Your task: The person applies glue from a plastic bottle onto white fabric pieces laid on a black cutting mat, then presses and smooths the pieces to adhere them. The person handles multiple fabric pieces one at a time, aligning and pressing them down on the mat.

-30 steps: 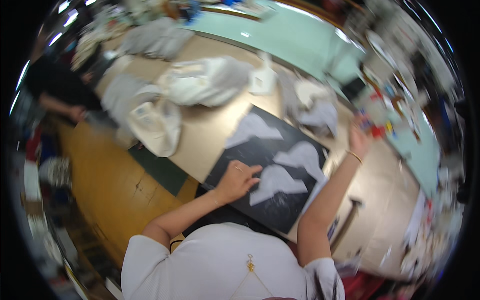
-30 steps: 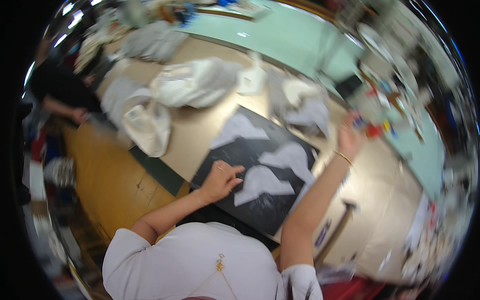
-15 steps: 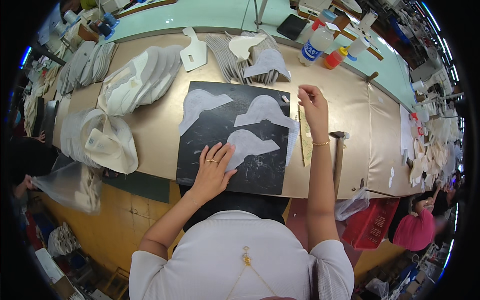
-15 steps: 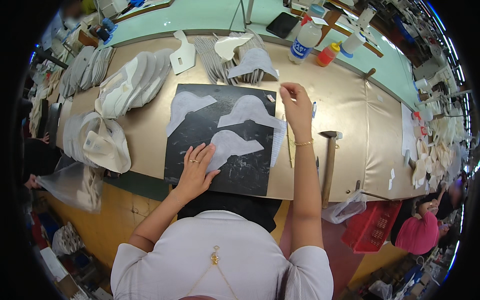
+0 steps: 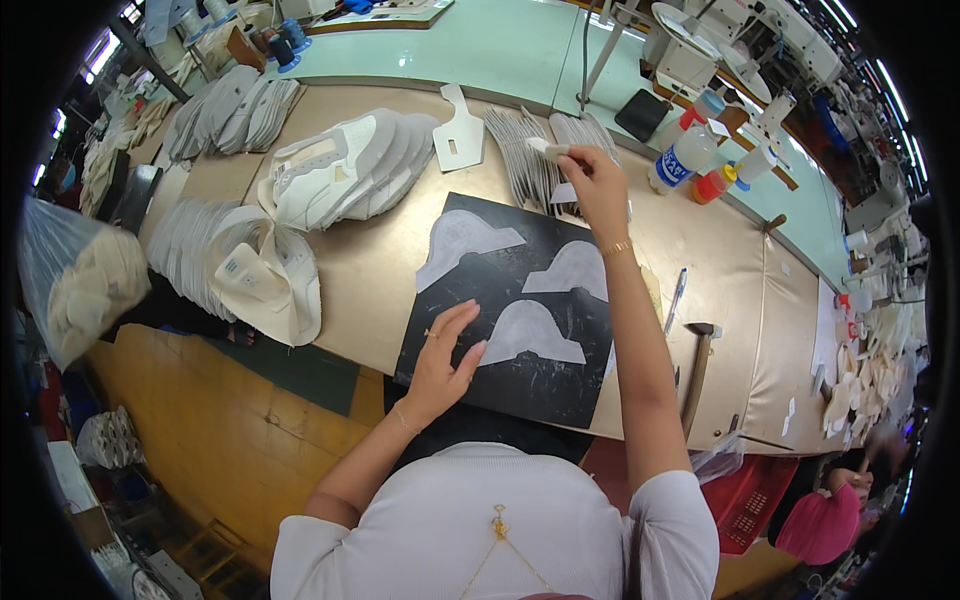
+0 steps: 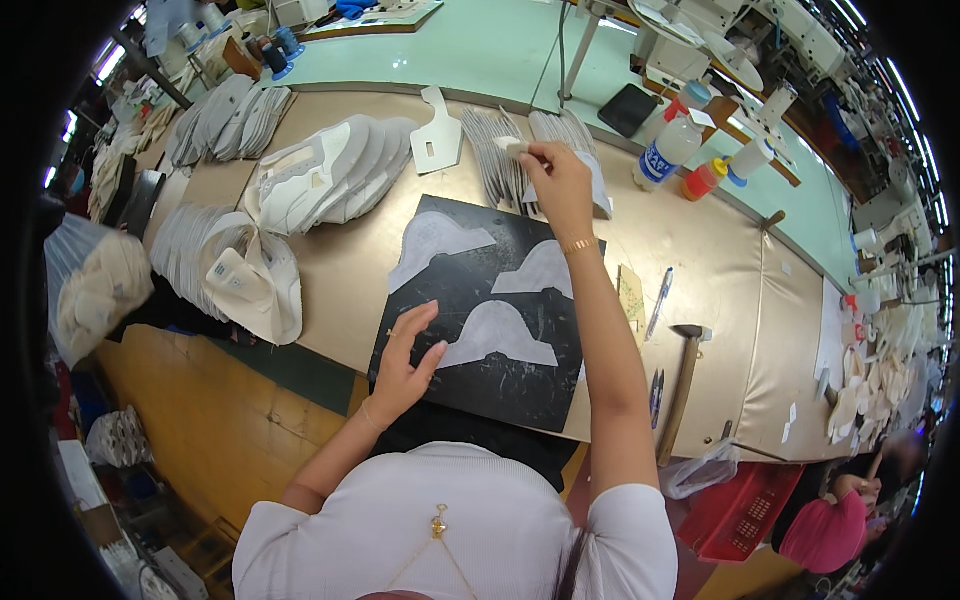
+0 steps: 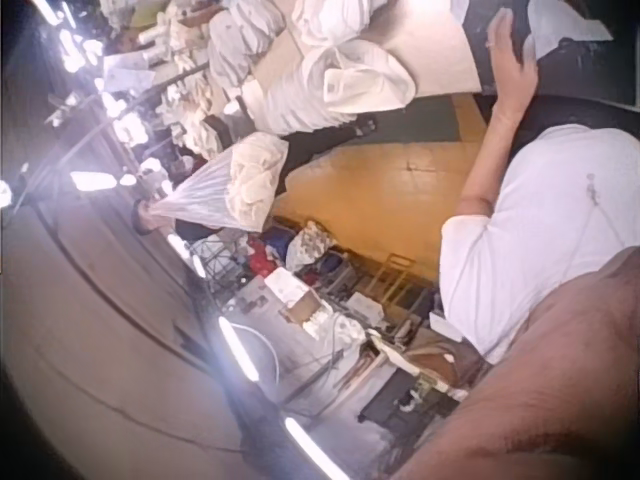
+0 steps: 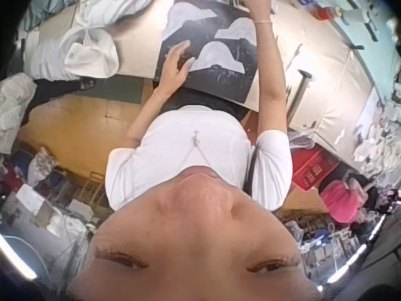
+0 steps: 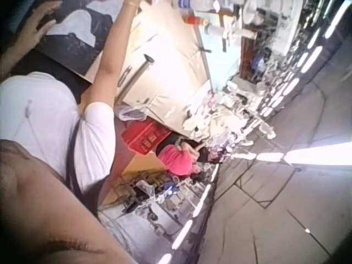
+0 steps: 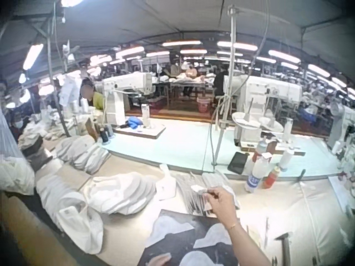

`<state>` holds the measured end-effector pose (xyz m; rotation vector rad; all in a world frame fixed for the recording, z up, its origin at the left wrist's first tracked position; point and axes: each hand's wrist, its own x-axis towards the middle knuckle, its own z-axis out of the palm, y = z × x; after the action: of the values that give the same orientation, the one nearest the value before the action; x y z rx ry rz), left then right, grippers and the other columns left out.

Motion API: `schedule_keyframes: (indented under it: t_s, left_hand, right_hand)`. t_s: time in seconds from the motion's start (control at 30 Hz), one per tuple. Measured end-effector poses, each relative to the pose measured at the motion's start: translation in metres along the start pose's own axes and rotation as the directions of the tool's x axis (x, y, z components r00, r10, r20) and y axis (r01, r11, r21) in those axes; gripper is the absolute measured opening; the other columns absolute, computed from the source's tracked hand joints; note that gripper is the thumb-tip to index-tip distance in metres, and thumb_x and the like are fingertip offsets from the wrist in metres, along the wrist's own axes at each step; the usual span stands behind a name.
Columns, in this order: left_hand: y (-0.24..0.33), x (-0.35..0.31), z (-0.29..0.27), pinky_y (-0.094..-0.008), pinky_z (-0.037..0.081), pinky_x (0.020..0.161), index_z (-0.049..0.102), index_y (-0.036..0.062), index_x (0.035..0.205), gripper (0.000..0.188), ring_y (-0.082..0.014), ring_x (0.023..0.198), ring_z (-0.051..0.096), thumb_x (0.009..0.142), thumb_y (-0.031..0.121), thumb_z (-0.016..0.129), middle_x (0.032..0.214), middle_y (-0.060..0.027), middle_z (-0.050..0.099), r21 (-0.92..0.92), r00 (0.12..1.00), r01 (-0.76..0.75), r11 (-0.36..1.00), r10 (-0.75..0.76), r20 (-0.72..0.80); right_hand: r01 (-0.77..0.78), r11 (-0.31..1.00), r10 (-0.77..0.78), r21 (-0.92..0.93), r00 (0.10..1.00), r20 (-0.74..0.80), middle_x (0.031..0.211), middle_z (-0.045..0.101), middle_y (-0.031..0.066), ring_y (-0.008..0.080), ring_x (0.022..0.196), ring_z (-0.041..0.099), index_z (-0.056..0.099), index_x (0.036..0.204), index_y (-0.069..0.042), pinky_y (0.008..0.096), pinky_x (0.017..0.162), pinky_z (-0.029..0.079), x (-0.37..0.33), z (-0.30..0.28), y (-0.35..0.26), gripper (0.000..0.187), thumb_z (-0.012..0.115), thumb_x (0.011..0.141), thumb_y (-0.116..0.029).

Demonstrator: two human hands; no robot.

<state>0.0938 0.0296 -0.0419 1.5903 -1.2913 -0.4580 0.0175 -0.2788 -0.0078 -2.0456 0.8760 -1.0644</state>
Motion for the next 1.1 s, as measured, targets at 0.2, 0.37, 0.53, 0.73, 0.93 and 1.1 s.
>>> schedule_keyframes:
  t_s: [0.2,0.37,0.53,0.73,0.93,1.1]
  left_hand:
    - [0.041,0.061,0.008,-0.0295,0.049,0.092,0.051,-0.0004,0.131,0.036,-0.0173,0.109,0.061,0.098,0.013,0.058,0.126,-0.0106,0.057,-0.728,0.965,0.231,0.645,-0.250,0.084]
    - [0.063,0.076,0.010,-0.0320,0.050,0.089,0.056,0.0007,0.125,0.039,-0.0206,0.105,0.061,0.090,0.011,0.069,0.120,-0.0115,0.059,-0.510,0.996,-0.026,0.860,-0.022,-0.087]
    - [0.081,0.070,0.009,-0.0338,0.053,0.086,0.059,0.0004,0.123,0.042,-0.0228,0.104,0.062,0.084,0.009,0.074,0.118,-0.0146,0.061,-0.178,0.957,-0.253,0.951,0.219,-0.190]
    - [0.087,0.058,0.016,-0.0293,0.055,0.084,0.060,-0.0015,0.126,0.039,-0.0188,0.095,0.066,0.089,0.005,0.069,0.110,-0.0131,0.066,-0.477,0.993,-0.107,0.873,0.071,-0.093]
    - [0.095,0.055,0.012,-0.0245,0.050,0.082,0.059,-0.0069,0.123,0.031,-0.0134,0.096,0.063,0.095,0.006,0.062,0.109,-0.0086,0.065,-0.469,0.999,0.039,0.882,-0.026,0.033]
    - [0.099,0.056,0.010,-0.0238,0.050,0.079,0.061,-0.0068,0.119,0.028,-0.0125,0.092,0.064,0.097,0.009,0.061,0.101,-0.0094,0.067,-0.431,0.997,0.054,0.901,-0.027,0.069]
  right_hand:
    - [-0.237,0.853,0.169,0.465,0.968,0.184,0.091,0.071,0.0109,0.0137,0.075,0.069,0.066,0.105,0.005,0.0242,0.067,0.054,-0.081,-0.041,-0.082,0.020,0.065,0.094,-0.011]
    - [-0.305,0.627,0.169,0.717,0.951,0.257,0.095,0.070,0.0099,0.0147,0.081,0.070,0.063,0.103,0.003,0.0235,0.068,0.055,-0.116,-0.059,-0.111,0.015,0.066,0.093,-0.009]
    - [-0.289,0.670,0.130,0.684,0.953,0.275,0.091,0.071,0.0091,0.0129,0.082,0.069,0.063,0.100,0.001,0.0234,0.069,0.055,-0.131,-0.066,-0.118,0.012,0.067,0.092,-0.008]
    - [-0.239,0.753,0.066,0.613,0.954,0.291,0.092,0.072,0.0079,0.0118,0.081,0.069,0.066,0.108,0.003,0.0238,0.071,0.055,-0.136,-0.074,-0.122,0.019,0.061,0.097,-0.011]
    - [-0.247,0.791,0.089,0.559,0.952,0.294,0.090,0.071,0.0081,0.0133,0.082,0.070,0.066,0.108,0.004,0.0247,0.072,0.056,-0.142,-0.081,-0.126,0.018,0.058,0.098,-0.008]
    - [-0.229,0.796,0.087,0.560,0.959,0.268,0.087,0.070,0.0091,0.0147,0.077,0.071,0.065,0.103,0.005,0.0244,0.070,0.056,-0.147,-0.079,-0.122,0.014,0.060,0.095,-0.007]
